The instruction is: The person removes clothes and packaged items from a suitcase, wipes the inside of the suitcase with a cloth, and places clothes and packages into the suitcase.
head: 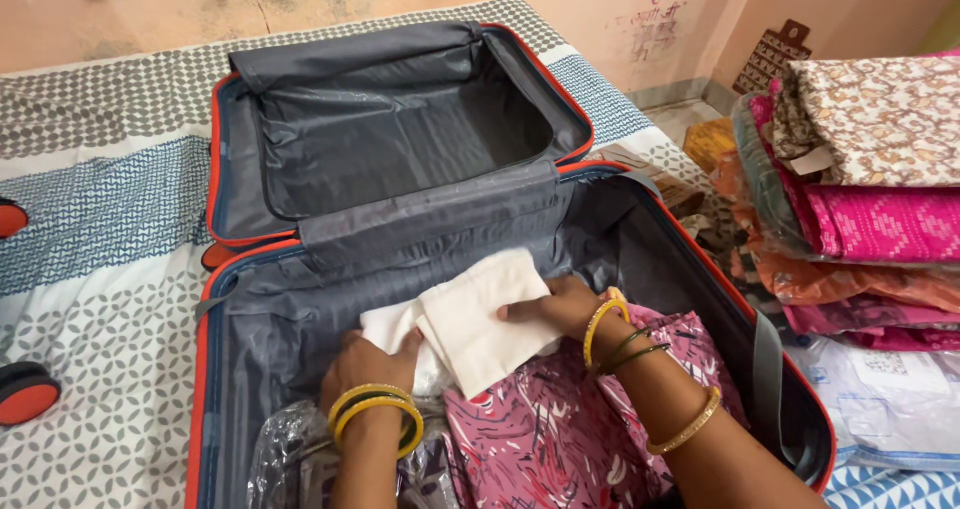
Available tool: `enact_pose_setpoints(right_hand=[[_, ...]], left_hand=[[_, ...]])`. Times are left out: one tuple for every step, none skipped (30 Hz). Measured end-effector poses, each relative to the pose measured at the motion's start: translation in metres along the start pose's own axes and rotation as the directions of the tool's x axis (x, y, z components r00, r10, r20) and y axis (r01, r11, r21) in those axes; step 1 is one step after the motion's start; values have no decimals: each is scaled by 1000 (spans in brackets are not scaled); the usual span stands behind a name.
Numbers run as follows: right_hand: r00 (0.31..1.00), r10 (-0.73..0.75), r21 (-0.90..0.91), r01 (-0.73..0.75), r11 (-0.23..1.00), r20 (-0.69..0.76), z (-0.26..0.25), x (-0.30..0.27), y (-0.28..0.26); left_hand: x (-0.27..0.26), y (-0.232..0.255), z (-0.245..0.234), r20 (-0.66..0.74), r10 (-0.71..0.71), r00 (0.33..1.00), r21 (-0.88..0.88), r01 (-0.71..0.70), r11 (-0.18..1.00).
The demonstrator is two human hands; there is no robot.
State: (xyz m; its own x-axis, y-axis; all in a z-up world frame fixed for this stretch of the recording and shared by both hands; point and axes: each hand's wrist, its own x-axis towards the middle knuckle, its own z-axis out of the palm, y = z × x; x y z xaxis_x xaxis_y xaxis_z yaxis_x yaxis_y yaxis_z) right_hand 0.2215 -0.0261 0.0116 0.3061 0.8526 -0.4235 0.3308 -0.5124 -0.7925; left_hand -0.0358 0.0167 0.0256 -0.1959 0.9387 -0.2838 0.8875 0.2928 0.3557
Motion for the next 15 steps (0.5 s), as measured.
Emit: enact_pose_setpoints(right_hand=[[994,-100,226,87,970,46,1,0,3],[994,-102,224,89,971,46,1,0,5],[989,-124,364,88,927,77,2,-1,6],[983,-150,496,79,865,106,3,-2,7],[982,-158,497,86,864,105,5,-4,7],[981,-161,507,84,858,110,7,-7,6],[980,-165,517,84,852,112,5,-8,2],[978,-176,517,95,850,109,1,-10,-3],[987,-148,537,88,839,70,-2,-15,-8],[992,-119,557,81,827,32,-6,-20,-14],[992,-123,560,87,824,28,-12,-28,-21],[984,-180,576,148,804,-1,-19,-36,-28],[971,-236,589,209,780,-32,-28,-45,-35],[970,-241,592,216,776,-38,-37,-54,-42],[964,-262,612,237,754,-50,-48,-63,-49]], left_hand=[[6,-3,4,-18,84,996,-36,-85,996],[11,-5,11,-40,167,985,-70,-169,983],[16,-7,19,-45,166,985,-71,-169,983],[18,-8,28,-80,244,966,-241,-256,936],[21,-10,35,-135,314,940,-397,-342,852],[24,-12,41,-143,315,938,-397,-346,850],[27,-11,45,-216,348,912,-458,-409,789],[30,-11,47,-291,372,881,-510,-472,719],[31,-12,46,-297,376,878,-508,-479,716],[32,-12,42,-318,380,869,-562,-495,662],[29,-11,37,-335,383,861,-613,-508,606],[25,-8,32,-340,387,857,-610,-514,604],[21,-2,24,-293,335,895,-638,-444,629],[17,6,16,-244,282,928,-662,-372,651],[13,17,8,-251,288,924,-661,-381,647]])
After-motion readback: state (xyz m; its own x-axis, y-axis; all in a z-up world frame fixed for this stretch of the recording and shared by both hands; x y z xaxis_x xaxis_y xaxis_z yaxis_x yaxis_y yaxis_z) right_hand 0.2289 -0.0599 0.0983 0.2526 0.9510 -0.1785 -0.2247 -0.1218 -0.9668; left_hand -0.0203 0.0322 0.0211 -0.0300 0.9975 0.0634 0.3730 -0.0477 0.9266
